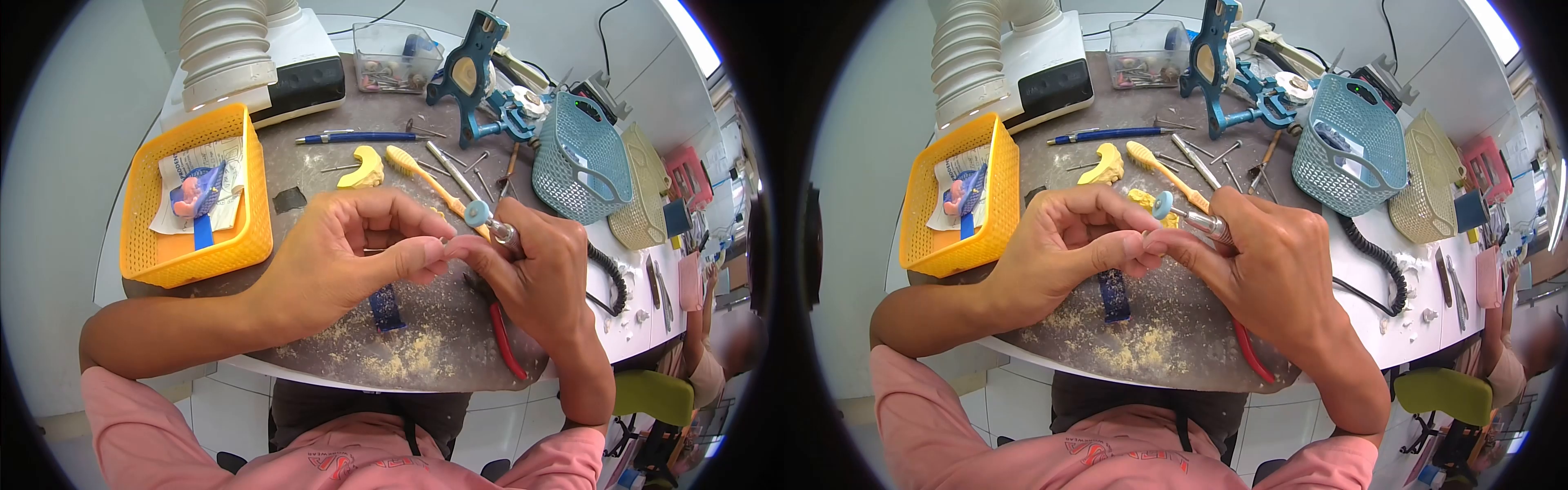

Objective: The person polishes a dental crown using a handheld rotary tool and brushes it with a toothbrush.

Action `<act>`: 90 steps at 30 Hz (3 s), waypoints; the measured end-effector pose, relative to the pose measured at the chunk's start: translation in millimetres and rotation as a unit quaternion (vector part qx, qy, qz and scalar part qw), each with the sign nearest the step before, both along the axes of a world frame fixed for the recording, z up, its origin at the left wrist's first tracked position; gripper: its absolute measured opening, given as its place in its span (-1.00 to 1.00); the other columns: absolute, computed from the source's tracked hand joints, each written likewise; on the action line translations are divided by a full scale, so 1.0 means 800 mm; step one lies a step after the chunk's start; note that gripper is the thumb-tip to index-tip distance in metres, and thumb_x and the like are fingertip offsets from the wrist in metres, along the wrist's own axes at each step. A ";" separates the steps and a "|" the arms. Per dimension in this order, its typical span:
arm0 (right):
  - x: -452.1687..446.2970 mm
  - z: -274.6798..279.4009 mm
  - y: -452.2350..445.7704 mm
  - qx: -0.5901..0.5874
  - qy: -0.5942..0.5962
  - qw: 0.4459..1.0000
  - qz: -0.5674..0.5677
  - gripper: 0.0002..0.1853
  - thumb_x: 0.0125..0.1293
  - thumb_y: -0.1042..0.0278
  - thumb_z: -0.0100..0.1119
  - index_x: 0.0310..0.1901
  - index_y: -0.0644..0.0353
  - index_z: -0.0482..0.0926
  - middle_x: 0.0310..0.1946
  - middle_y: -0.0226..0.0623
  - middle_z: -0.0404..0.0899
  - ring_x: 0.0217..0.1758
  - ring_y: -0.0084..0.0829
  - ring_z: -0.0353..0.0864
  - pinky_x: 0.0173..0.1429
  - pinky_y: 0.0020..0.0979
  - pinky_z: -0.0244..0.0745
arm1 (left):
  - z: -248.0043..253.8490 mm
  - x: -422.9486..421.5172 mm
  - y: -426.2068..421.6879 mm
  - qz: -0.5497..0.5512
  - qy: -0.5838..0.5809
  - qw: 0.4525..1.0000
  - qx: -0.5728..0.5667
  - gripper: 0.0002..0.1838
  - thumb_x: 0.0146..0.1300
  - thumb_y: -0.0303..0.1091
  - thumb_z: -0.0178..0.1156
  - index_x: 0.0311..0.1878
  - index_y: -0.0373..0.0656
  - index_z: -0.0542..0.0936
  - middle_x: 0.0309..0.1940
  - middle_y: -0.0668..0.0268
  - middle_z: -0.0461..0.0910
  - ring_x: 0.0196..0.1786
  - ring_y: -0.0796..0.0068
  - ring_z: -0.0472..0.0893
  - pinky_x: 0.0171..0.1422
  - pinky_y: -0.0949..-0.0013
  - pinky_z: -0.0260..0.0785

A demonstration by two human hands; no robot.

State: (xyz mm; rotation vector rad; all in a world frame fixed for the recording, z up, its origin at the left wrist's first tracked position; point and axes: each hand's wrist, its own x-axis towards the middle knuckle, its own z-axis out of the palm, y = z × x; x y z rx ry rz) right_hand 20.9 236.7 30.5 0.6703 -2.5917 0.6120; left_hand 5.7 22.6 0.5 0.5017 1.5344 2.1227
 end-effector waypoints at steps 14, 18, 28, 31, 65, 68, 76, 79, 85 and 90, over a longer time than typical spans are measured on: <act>0.000 0.000 0.002 0.008 -0.028 1.000 0.005 -0.39 -0.06 -0.15 0.56 -0.62 0.19 0.37 -0.80 -0.38 0.17 -0.74 -0.43 0.15 -0.60 -0.41 0.11 | 0.001 -0.004 -0.004 -0.007 -0.112 0.992 0.065 -0.74 0.35 -0.48 0.24 0.07 -0.32 0.56 -0.07 0.19 0.61 0.01 0.48 0.62 0.10 0.41 0.50; 0.001 0.004 0.002 0.051 -0.055 0.997 0.002 -0.37 -0.03 -0.27 0.49 -0.58 0.23 0.51 -0.76 -0.32 0.44 -0.74 -0.39 0.46 -0.62 -0.38 0.30 | 0.000 -0.004 -0.004 -0.012 -0.124 0.989 0.074 -0.73 0.35 -0.47 0.24 0.07 -0.31 0.56 -0.03 0.20 0.59 0.06 0.47 0.59 0.10 0.40 0.48; 0.000 0.004 0.002 0.067 -0.067 0.995 0.001 -0.36 0.01 -0.30 0.45 -0.58 0.23 0.51 -0.78 -0.30 0.45 -0.75 -0.34 0.47 -0.61 -0.35 0.32 | -0.003 -0.005 -0.005 -0.021 -0.135 0.987 0.083 -0.74 0.32 -0.45 0.27 0.05 -0.27 0.58 -0.01 0.23 0.59 0.06 0.46 0.60 0.13 0.37 0.48; 0.001 0.005 0.002 0.068 -0.072 0.995 0.001 -0.37 0.00 -0.30 0.45 -0.57 0.23 0.51 -0.78 -0.30 0.45 -0.75 -0.34 0.48 -0.61 -0.35 0.32 | -0.003 -0.005 -0.005 -0.020 -0.136 0.987 0.087 -0.75 0.31 -0.45 0.29 0.03 -0.26 0.59 -0.02 0.24 0.59 0.05 0.46 0.61 0.13 0.36 0.49; 0.001 -0.001 0.000 0.059 -0.066 0.996 0.006 -0.38 0.03 -0.30 0.43 -0.56 0.21 0.49 -0.75 -0.29 0.47 -0.73 -0.30 0.50 -0.59 -0.30 0.34 | -0.005 -0.006 -0.005 -0.027 -0.149 0.984 0.095 -0.74 0.36 -0.47 0.23 0.07 -0.31 0.53 -0.09 0.17 0.60 0.02 0.45 0.63 0.10 0.41 0.53; 0.002 0.000 0.000 0.067 -0.074 0.995 0.004 -0.37 0.03 -0.30 0.42 -0.56 0.21 0.48 -0.75 -0.29 0.46 -0.73 -0.29 0.49 -0.58 -0.30 0.35 | -0.006 -0.006 -0.005 -0.026 -0.149 0.983 0.101 -0.76 0.36 -0.47 0.23 0.05 -0.29 0.54 -0.08 0.18 0.61 0.02 0.44 0.63 0.10 0.40 0.53; 0.002 0.000 -0.001 0.071 -0.072 0.995 0.005 -0.37 0.03 -0.31 0.41 -0.56 0.21 0.48 -0.75 -0.30 0.46 -0.73 -0.29 0.49 -0.58 -0.30 0.34 | -0.007 -0.006 -0.005 -0.030 -0.144 0.984 0.102 -0.79 0.35 -0.47 0.25 0.02 -0.26 0.57 -0.08 0.21 0.60 0.04 0.43 0.63 0.12 0.37 0.53; 0.002 0.001 -0.001 0.073 -0.069 0.995 0.006 -0.37 0.03 -0.31 0.41 -0.57 0.21 0.48 -0.75 -0.30 0.45 -0.73 -0.29 0.49 -0.58 -0.29 0.34 | -0.007 -0.005 -0.004 -0.026 -0.137 0.985 0.096 -0.80 0.34 -0.48 0.25 0.01 -0.26 0.57 -0.08 0.21 0.60 0.03 0.43 0.63 0.11 0.37 0.53; 0.003 0.001 -0.003 0.056 -0.070 0.996 0.006 -0.43 -0.06 -0.17 0.53 -0.54 0.24 0.51 -0.76 -0.25 0.36 -0.74 -0.31 0.32 -0.57 -0.36 0.25 | -0.005 -0.005 -0.004 -0.027 -0.130 0.988 0.084 -0.80 0.34 -0.48 0.25 -0.01 -0.25 0.58 -0.10 0.23 0.60 0.01 0.44 0.63 0.11 0.37 0.54; 0.004 0.003 -0.001 0.069 -0.065 0.995 0.007 -0.38 0.03 -0.30 0.42 -0.55 0.21 0.49 -0.75 -0.30 0.46 -0.72 -0.29 0.49 -0.58 -0.30 0.34 | -0.004 -0.006 -0.005 -0.032 -0.138 0.987 0.077 -0.78 0.34 -0.45 0.26 0.01 -0.27 0.56 -0.10 0.24 0.59 0.02 0.45 0.62 0.13 0.37 0.53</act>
